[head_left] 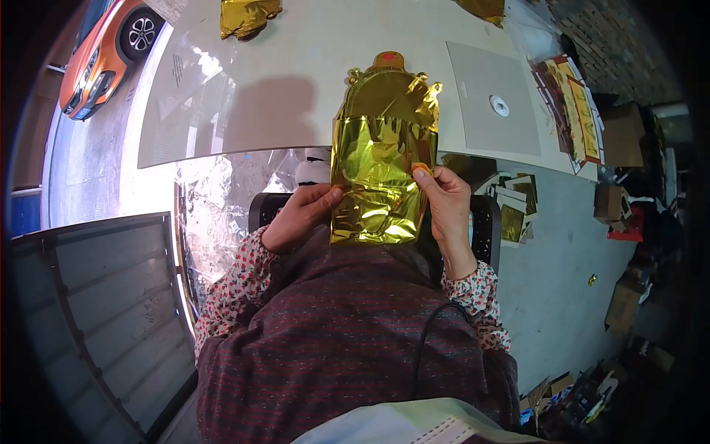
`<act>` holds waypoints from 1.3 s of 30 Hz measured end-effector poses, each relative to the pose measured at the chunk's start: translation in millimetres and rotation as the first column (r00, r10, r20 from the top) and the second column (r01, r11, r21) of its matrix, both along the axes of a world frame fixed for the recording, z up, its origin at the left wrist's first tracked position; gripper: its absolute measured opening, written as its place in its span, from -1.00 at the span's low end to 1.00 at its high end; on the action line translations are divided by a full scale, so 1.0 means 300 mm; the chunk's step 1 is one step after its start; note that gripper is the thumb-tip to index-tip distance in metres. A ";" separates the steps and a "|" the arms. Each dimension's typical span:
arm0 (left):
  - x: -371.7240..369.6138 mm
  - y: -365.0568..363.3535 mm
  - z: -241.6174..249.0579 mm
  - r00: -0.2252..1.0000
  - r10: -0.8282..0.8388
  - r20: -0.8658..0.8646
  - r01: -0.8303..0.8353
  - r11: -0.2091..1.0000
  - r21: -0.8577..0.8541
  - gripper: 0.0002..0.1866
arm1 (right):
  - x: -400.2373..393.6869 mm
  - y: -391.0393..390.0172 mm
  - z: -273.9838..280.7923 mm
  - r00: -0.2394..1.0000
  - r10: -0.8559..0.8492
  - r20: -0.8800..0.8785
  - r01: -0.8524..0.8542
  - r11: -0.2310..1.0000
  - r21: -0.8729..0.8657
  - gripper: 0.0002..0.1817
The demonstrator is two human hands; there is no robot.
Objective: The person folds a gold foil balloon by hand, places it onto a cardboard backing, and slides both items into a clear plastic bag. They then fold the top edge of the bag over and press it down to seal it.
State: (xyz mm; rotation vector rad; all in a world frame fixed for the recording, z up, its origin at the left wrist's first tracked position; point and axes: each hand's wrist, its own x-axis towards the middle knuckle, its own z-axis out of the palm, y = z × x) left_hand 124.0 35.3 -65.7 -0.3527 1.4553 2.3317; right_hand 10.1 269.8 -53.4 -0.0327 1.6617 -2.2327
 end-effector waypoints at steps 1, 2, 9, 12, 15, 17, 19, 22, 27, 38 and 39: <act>0.000 -0.001 -0.001 1.000 -0.005 0.001 0.005 1.000 -0.007 -0.55 | -0.001 -0.004 0.001 1.000 -0.004 -0.017 0.004 1.000 0.015 -0.87; 0.000 -0.003 -0.001 1.000 -0.009 0.003 0.009 1.000 -0.013 -0.55 | -0.001 -0.010 0.005 0.999 -0.007 -0.033 0.008 1.000 0.030 -0.83; -0.009 -0.004 0.056 0.999 -0.039 0.027 0.040 0.997 -0.062 -0.55 | -0.022 0.006 -0.052 0.998 0.052 -0.048 -0.050 0.998 0.028 -0.74; -0.008 0.001 0.065 0.999 -0.026 0.027 0.028 0.998 -0.053 -0.55 | -0.016 -0.013 -0.039 0.997 0.041 0.069 -0.038 0.998 -0.047 -0.75; -0.006 0.005 0.042 1.000 0.006 0.000 -0.006 1.000 -0.016 -0.56 | -0.002 -0.053 0.020 0.993 -0.040 0.113 0.039 0.999 0.006 -0.73; -0.006 0.005 0.044 1.000 0.015 0.004 -0.015 1.000 0.000 -0.56 | -0.002 -0.043 0.019 0.990 0.002 0.141 0.002 1.000 -0.029 -0.70; -0.011 0.022 0.045 0.996 0.057 -0.063 -0.059 0.997 -0.039 -0.55 | -0.007 -0.034 0.013 0.990 0.044 0.137 -0.036 0.997 -0.061 -0.69; -0.021 0.033 0.050 0.985 0.108 -0.131 -0.124 0.986 -0.115 -0.56 | -0.011 -0.029 -0.006 0.994 0.066 0.093 -0.060 0.996 -0.065 -0.70; -0.053 0.040 0.051 0.980 0.172 -0.098 -0.191 0.953 -0.237 -0.59 | 0.001 -0.050 0.014 0.996 0.033 0.079 -0.031 0.999 -0.021 -0.69; -0.084 0.060 -0.007 0.964 0.225 -0.142 -0.256 0.930 -0.263 -0.60 | 0.007 -0.043 0.005 0.996 0.042 0.076 -0.041 0.999 -0.015 -0.69; -0.085 0.065 -0.010 0.952 0.246 -0.182 -0.288 0.921 -0.263 -0.58 | 0.009 -0.047 0.012 0.997 0.028 0.070 -0.028 1.000 0.000 -0.68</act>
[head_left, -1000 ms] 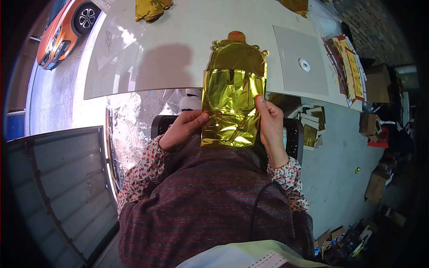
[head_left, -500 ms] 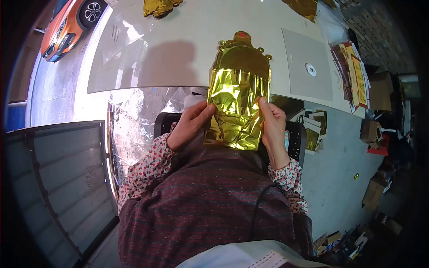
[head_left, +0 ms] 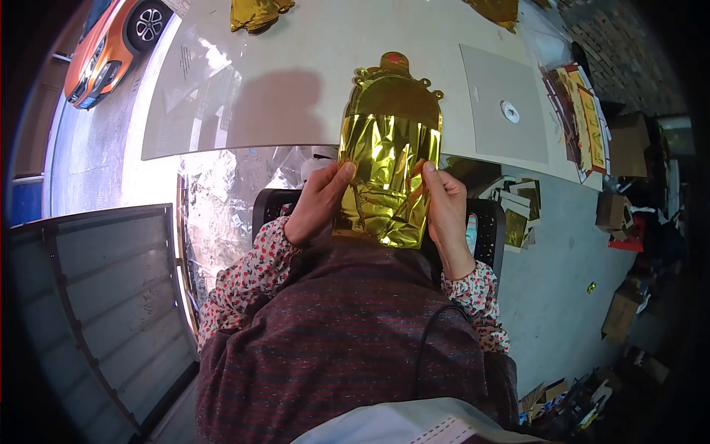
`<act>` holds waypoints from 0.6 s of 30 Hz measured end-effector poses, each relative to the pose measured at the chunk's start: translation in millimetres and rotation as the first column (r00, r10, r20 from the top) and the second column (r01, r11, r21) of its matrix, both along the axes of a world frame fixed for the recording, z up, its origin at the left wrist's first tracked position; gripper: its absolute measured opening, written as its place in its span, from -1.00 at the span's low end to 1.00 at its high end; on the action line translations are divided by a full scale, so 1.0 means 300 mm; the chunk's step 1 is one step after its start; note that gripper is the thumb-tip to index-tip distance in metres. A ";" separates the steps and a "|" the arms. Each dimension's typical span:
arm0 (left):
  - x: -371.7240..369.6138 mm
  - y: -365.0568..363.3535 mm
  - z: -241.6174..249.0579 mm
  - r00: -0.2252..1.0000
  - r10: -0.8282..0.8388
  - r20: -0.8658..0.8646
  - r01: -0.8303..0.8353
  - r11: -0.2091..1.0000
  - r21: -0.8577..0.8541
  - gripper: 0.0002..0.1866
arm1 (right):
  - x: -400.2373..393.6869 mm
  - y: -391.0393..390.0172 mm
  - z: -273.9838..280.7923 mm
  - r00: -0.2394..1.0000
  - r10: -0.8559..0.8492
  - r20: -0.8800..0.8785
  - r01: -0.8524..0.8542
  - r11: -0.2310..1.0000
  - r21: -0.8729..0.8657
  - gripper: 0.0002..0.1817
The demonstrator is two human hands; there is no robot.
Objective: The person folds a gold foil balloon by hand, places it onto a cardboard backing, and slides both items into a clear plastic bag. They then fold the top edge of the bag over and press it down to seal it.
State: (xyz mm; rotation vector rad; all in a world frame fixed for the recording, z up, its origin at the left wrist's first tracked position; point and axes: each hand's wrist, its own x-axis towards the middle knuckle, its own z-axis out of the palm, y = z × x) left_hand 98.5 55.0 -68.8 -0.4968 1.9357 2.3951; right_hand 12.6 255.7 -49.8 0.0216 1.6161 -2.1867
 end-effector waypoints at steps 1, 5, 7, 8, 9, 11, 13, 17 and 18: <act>0.002 -0.001 0.003 1.000 -0.003 0.031 0.002 0.999 0.044 -0.59 | -0.003 0.006 -0.015 0.999 0.000 -0.036 0.000 1.000 -0.002 -0.70; 0.007 0.009 0.062 0.997 0.000 0.072 -0.013 0.983 0.183 -0.59 | 0.004 0.004 0.002 0.990 -0.074 -0.120 0.074 0.997 -0.011 -0.76; 0.005 0.013 0.066 0.998 0.003 0.058 -0.016 0.976 0.215 -0.60 | 0.011 0.016 0.012 0.986 -0.084 -0.142 0.085 0.996 0.000 -0.79; 0.010 0.008 0.054 0.998 -0.002 0.057 -0.010 0.975 0.221 -0.60 | 0.008 0.045 -0.014 0.986 -0.058 -0.154 0.061 0.998 0.015 -0.80; 0.013 0.004 0.048 0.998 -0.008 0.055 -0.005 0.974 0.227 -0.60 | 0.008 0.070 -0.035 0.986 -0.032 -0.166 0.038 0.999 0.029 -0.81; 0.015 0.004 0.057 0.998 -0.010 0.060 -0.005 0.970 0.244 -0.60 | 0.021 0.089 -0.047 0.998 -0.011 -0.066 0.011 1.000 0.003 -0.79; 0.015 0.009 0.065 0.998 -0.016 0.057 0.001 0.967 0.255 -0.60 | 0.034 0.091 -0.048 1.000 0.010 0.012 -0.010 1.000 -0.018 -0.79; 0.016 0.012 0.065 0.999 -0.021 0.043 0.008 0.961 0.276 -0.61 | 0.034 0.073 -0.017 0.998 0.023 -0.056 -0.024 0.999 -0.026 -0.80; 0.016 0.011 0.064 0.999 -0.020 0.041 0.008 0.958 0.287 -0.61 | 0.030 0.072 -0.020 0.998 0.020 -0.054 -0.022 0.999 -0.038 -0.81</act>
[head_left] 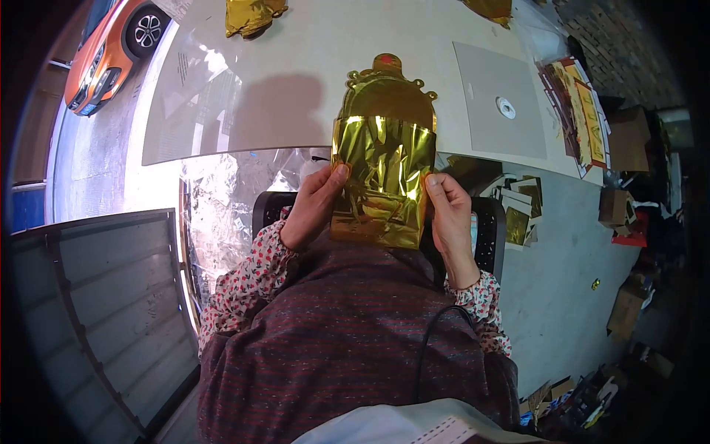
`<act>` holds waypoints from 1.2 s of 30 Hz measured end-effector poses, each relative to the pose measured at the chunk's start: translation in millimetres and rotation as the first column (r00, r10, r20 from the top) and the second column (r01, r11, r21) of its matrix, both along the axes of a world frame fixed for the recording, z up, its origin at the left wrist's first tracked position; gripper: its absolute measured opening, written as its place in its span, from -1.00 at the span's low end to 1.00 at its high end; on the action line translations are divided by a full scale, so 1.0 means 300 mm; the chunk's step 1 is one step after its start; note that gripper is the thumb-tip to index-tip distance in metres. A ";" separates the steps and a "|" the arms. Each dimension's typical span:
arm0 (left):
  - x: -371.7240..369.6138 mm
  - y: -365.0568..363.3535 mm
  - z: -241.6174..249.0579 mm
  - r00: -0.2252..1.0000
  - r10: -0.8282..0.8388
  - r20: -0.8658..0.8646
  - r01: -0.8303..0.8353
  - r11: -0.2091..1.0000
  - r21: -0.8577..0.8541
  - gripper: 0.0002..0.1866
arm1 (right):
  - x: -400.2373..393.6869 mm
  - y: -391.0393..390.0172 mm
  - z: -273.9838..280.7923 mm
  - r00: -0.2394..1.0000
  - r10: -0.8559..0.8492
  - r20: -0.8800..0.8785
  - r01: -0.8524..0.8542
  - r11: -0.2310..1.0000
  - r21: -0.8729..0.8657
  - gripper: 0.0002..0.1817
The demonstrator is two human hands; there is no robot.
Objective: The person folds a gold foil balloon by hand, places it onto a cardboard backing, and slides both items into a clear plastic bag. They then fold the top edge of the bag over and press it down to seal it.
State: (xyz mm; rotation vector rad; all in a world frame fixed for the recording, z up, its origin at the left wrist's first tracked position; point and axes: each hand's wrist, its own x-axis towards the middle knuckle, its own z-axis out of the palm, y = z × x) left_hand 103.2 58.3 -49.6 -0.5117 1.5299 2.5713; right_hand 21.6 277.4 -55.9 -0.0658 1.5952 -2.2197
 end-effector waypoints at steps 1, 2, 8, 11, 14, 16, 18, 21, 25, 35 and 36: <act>-0.003 0.006 0.005 1.000 0.024 0.003 -0.024 1.000 0.005 -0.61 | -0.003 -0.001 -0.004 1.000 -0.002 0.003 0.002 1.000 -0.011 -0.82; -0.009 0.017 0.012 0.999 0.049 0.006 -0.049 0.999 0.010 -0.61 | -0.006 0.000 -0.010 1.000 0.003 0.010 -0.002 1.000 -0.030 -0.83; -0.009 0.008 0.005 1.000 0.004 0.012 -0.004 0.999 0.054 -0.64 | -0.008 -0.017 -0.006 0.998 -0.064 0.029 0.065 0.996 -0.057 -0.84; -0.009 0.012 0.012 1.000 0.012 0.004 -0.012 0.997 0.072 -0.66 | -0.003 -0.028 0.016 0.993 -0.103 0.063 0.106 0.993 -0.053 -0.85; -0.012 0.022 0.029 0.996 0.082 0.019 -0.084 0.994 0.073 -0.71 | -0.007 -0.036 0.011 0.992 -0.123 0.029 0.125 0.989 -0.080 -0.84; -0.014 0.034 0.040 0.988 0.154 -0.008 -0.154 0.987 0.052 -0.76 | -0.015 -0.036 0.008 0.994 -0.112 -0.010 0.110 0.987 -0.114 -0.84; -0.012 0.037 0.045 0.971 0.228 -0.078 -0.227 0.974 0.014 -0.82 | -0.014 -0.041 0.010 0.990 -0.133 -0.038 0.128 0.985 -0.113 -0.88; 0.000 0.022 -0.008 0.952 0.255 -0.173 -0.272 0.958 -0.086 -0.88 | -0.020 -0.047 0.030 0.991 -0.134 -0.023 0.131 0.986 -0.102 -0.92; 0.003 0.016 -0.014 0.942 0.302 -0.147 -0.310 0.950 -0.033 -0.88 | -0.026 -0.046 0.020 0.995 -0.101 -0.027 0.099 0.994 -0.053 -0.90; 0.005 0.032 -0.017 0.933 0.329 -0.143 -0.334 0.943 -0.010 -0.88 | -0.031 -0.042 0.010 0.996 -0.093 -0.006 0.093 0.996 -0.014 -0.90; 0.006 0.031 -0.018 0.934 0.327 -0.145 -0.331 0.944 -0.004 -0.87 | -0.032 -0.037 0.013 0.996 -0.086 0.013 0.087 0.996 -0.011 -0.90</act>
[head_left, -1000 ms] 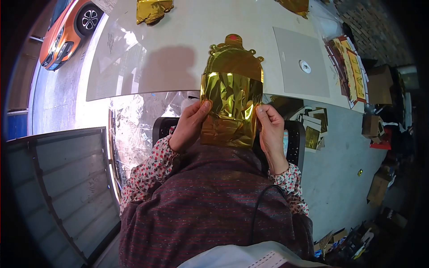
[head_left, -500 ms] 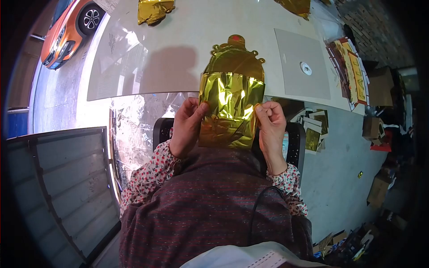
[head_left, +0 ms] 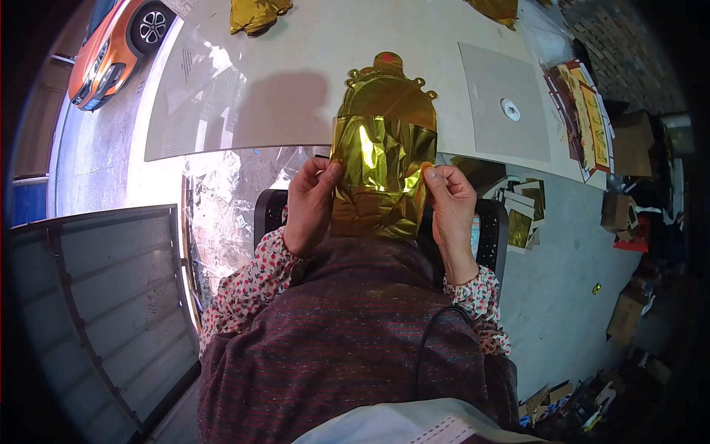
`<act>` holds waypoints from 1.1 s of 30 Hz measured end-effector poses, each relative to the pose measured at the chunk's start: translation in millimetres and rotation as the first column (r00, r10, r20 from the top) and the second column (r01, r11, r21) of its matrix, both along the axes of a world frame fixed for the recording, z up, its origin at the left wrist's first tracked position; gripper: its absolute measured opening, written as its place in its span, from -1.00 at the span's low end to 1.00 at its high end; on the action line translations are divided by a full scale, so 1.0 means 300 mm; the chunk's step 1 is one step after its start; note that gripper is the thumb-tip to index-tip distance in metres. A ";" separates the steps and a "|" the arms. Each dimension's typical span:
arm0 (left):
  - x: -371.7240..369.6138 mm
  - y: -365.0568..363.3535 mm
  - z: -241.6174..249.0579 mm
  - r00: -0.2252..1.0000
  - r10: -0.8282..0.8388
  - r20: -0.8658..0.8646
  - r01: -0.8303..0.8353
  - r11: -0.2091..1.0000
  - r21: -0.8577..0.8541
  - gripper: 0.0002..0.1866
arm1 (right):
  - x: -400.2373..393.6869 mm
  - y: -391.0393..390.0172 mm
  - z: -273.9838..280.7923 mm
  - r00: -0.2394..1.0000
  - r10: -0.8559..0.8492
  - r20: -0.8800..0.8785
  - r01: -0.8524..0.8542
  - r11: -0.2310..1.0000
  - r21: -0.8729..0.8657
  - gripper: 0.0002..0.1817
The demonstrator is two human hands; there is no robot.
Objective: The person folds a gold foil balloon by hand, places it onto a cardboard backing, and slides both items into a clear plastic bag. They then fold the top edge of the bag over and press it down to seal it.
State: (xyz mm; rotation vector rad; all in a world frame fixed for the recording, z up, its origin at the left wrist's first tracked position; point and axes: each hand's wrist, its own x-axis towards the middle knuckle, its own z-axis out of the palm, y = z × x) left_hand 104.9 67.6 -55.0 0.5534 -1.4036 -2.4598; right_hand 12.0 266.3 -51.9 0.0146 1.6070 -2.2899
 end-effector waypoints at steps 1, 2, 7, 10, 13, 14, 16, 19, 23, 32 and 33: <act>0.001 0.000 -0.001 1.000 0.000 0.000 0.000 1.000 -0.002 -0.87 | 0.000 0.003 0.002 1.000 0.007 0.020 -0.007 1.000 0.002 -0.89; 0.003 0.000 -0.001 1.000 0.000 0.000 0.000 1.000 -0.004 -0.87 | 0.000 0.003 0.004 1.000 0.008 0.020 -0.008 1.000 -0.001 -0.89; -0.004 0.014 0.014 0.999 0.040 0.035 -0.039 0.998 -0.052 -0.85 | 0.001 -0.001 0.005 1.000 0.008 0.015 -0.008 1.000 -0.001 -0.87; -0.004 0.021 0.034 0.997 0.038 0.061 -0.033 0.997 -0.069 -0.85 | -0.004 0.006 -0.004 0.999 0.022 0.033 -0.022 1.000 0.019 -0.86; -0.001 0.027 0.038 0.996 0.035 0.076 -0.029 0.996 -0.080 -0.83 | 0.001 -0.006 0.017 1.000 -0.009 0.011 0.009 1.000 0.021 -0.87; -0.001 0.027 0.036 0.996 0.035 0.079 -0.029 0.996 -0.081 -0.82 | 0.002 -0.006 0.017 1.000 -0.013 0.013 0.013 1.000 0.022 -0.87; 0.002 0.021 0.021 0.998 0.023 0.062 -0.020 0.999 -0.050 -0.82 | 0.003 -0.007 0.017 1.000 -0.020 0.018 0.020 1.000 0.022 -0.87; 0.012 0.007 -0.005 1.000 -0.005 0.027 0.005 1.000 0.014 -0.82 | 0.003 0.000 0.004 1.000 -0.005 -0.010 0.005 1.000 0.023 -0.87; 0.013 0.006 0.000 0.998 -0.009 0.057 0.009 1.000 0.004 -0.81 | 0.003 -0.008 0.000 0.999 -0.029 -0.032 0.030 0.999 0.027 -0.88; 0.013 -0.008 0.013 0.998 -0.041 0.051 0.038 0.997 0.067 -0.83 | -0.006 -0.019 0.003 0.997 -0.054 -0.051 0.048 0.993 -0.109 -0.84; 0.014 -0.014 0.011 0.997 -0.055 0.060 0.050 0.996 0.075 -0.83 | -0.006 -0.017 -0.002 0.996 -0.056 -0.075 0.047 0.992 -0.117 -0.83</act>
